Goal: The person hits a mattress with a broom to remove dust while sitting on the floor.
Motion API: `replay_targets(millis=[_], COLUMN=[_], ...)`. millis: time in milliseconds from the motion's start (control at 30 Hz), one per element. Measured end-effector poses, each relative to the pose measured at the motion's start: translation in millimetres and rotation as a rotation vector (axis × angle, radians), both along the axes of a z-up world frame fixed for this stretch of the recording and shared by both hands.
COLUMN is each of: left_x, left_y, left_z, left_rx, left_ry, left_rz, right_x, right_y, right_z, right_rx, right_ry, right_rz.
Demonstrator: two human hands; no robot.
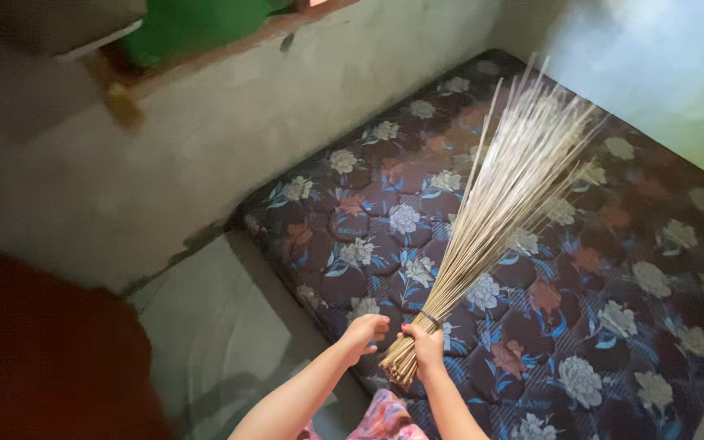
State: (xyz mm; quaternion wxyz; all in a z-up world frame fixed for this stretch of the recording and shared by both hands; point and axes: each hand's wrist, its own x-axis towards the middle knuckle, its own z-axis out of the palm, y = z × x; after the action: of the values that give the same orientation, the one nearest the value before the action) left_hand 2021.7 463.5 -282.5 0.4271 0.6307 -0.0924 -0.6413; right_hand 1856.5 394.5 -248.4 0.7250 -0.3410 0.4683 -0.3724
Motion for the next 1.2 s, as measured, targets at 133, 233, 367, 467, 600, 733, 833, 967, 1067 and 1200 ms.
replay_targets(millis=[133,233,367,467,600,733,833,967,1067,1200], left_x=[47,100,195,275,381,460,482,500,488,438], left_y=[-11,-10,-1,-9,-20,-49,-60,-75,-96,-110], left_z=[-30,-45,-53,-57,-84,-152,-233,-335,-393,-438], left_rx=[0.025,-0.021,0.018,0.289,0.284,0.462,0.015,0.153,0.234,0.166], left_ry=[0.041,0.059,0.162,0.055,-0.056,-0.215,-0.531,-0.819,-1.036,-1.200], left_rz=[-0.130,-0.288,-0.372,-0.405,-0.372,-0.435,-0.458,-0.689,-0.925,-0.971], right_x=[51,103,185,235,279,324,355,401,395,339], right_y=[15,30,47,51,47,27,19,0,4,-11], right_z=[-29,-62,-76,-83,-116,-167,-214,-283,-348,-409], right_rx=[-0.009,-0.038,-0.128,-0.085,-0.157,-0.264,-0.363,-0.411,-0.446,-0.270], right_ry=[0.081,0.139,0.524,0.641,0.737,0.867,0.929,1.141,1.153,1.355], right_rz=[-0.100,-0.162,-0.229,-0.167,-0.029,0.204,0.395,0.750,0.611,0.582])
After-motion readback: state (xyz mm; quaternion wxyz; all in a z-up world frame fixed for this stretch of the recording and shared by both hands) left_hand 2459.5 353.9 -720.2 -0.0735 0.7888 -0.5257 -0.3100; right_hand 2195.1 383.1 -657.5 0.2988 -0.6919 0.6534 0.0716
